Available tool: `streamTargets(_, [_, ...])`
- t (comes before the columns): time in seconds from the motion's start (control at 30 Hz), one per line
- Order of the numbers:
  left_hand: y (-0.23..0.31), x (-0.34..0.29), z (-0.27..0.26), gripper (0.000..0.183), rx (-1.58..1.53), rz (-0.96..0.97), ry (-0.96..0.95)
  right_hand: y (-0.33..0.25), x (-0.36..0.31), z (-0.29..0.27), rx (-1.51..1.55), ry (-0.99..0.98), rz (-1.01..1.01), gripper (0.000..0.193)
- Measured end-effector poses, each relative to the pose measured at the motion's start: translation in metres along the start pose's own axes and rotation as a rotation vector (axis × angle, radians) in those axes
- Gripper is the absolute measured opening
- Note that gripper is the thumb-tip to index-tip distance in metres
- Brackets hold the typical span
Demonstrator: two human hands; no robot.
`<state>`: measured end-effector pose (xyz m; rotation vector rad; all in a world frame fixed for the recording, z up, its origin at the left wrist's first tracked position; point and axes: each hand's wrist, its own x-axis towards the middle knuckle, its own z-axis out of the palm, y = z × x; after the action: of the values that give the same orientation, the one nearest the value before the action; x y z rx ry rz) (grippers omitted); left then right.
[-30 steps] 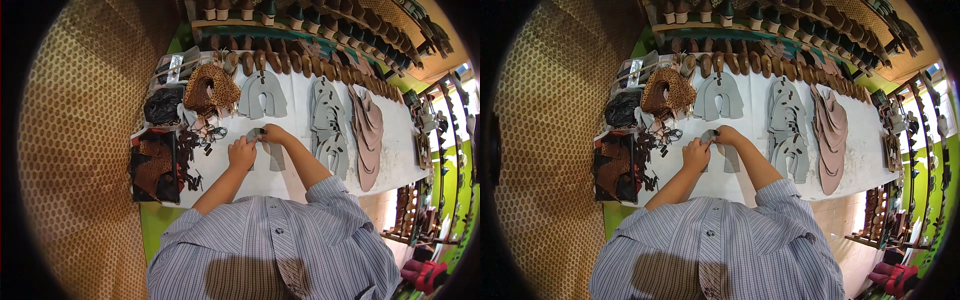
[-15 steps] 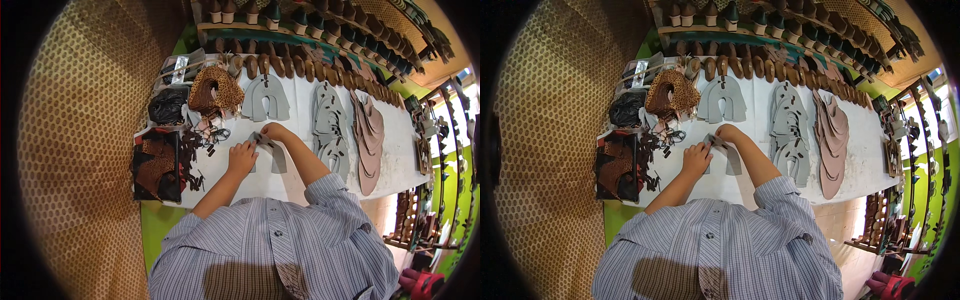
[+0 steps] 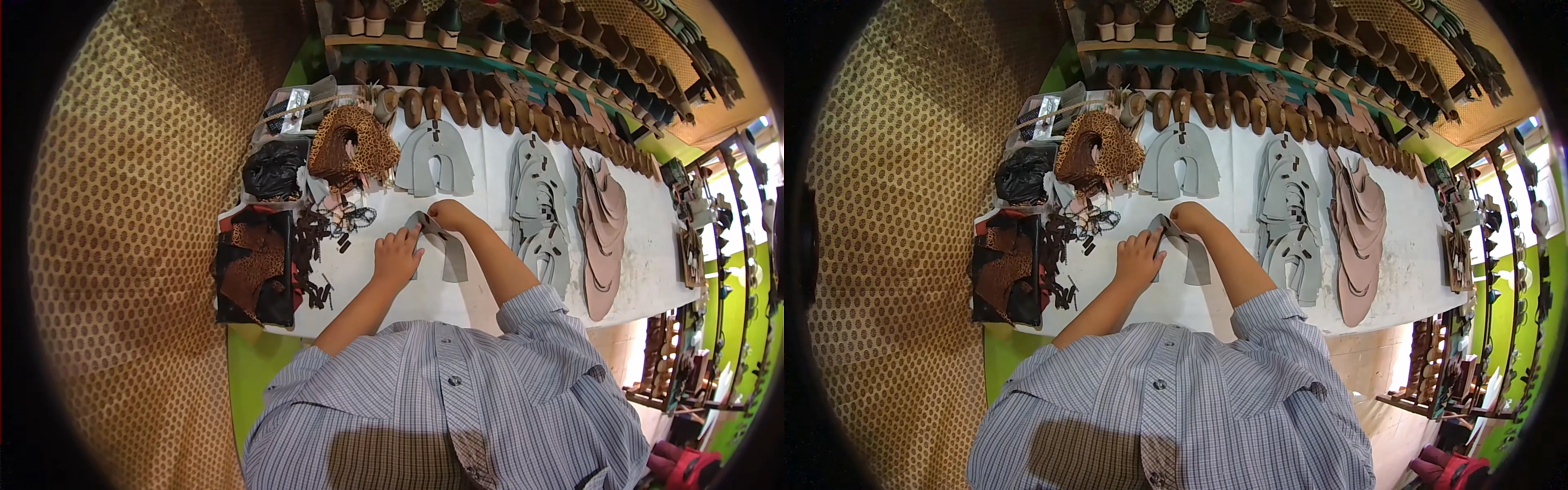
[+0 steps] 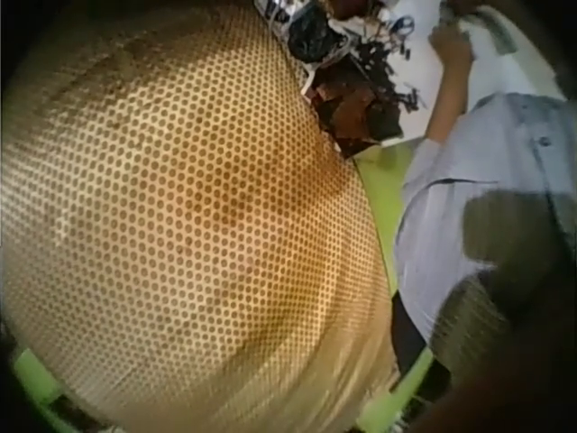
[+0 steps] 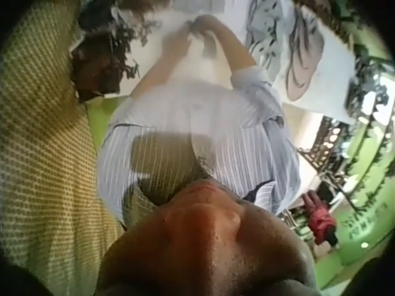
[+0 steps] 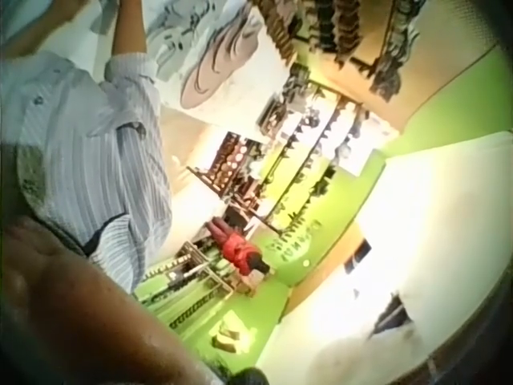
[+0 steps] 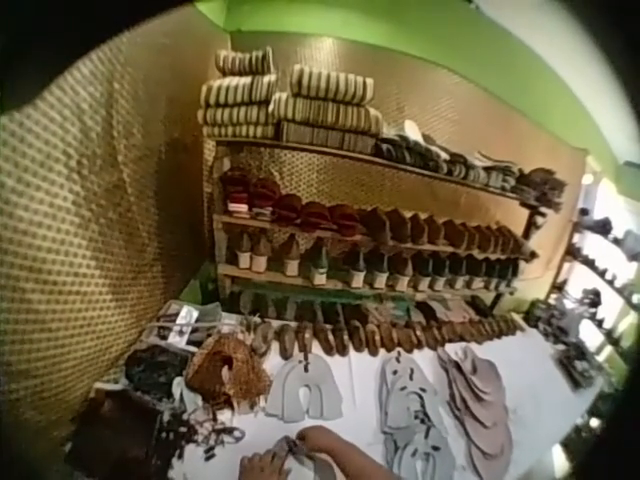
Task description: Preparing and sorting cut leather shoe upper components on a workbench.
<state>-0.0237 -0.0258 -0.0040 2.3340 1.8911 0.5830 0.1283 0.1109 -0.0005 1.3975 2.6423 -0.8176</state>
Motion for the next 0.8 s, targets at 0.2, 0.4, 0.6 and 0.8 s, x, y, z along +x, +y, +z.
streamTargets(0.2, [0.0,0.0,0.0,0.046,0.007,0.0,-0.011,0.004,0.0,-0.003,0.047,-0.019,-0.002,0.025])
streamTargets(0.4, [-0.004,-0.002,0.0,0.044,0.007,0.01,-0.006,-0.009,-0.004,-0.015,0.597,-0.031,0.383,0.054])
streamTargets(0.6, [0.001,0.001,0.001,0.043,-0.004,0.036,0.018,0.006,-0.006,-0.01,0.329,-0.171,0.184,0.049])
streamTargets(0.8, [-0.004,0.001,-0.001,0.045,-0.106,-0.031,-0.027,-0.009,-0.024,0.006,0.009,0.356,0.258,0.04])
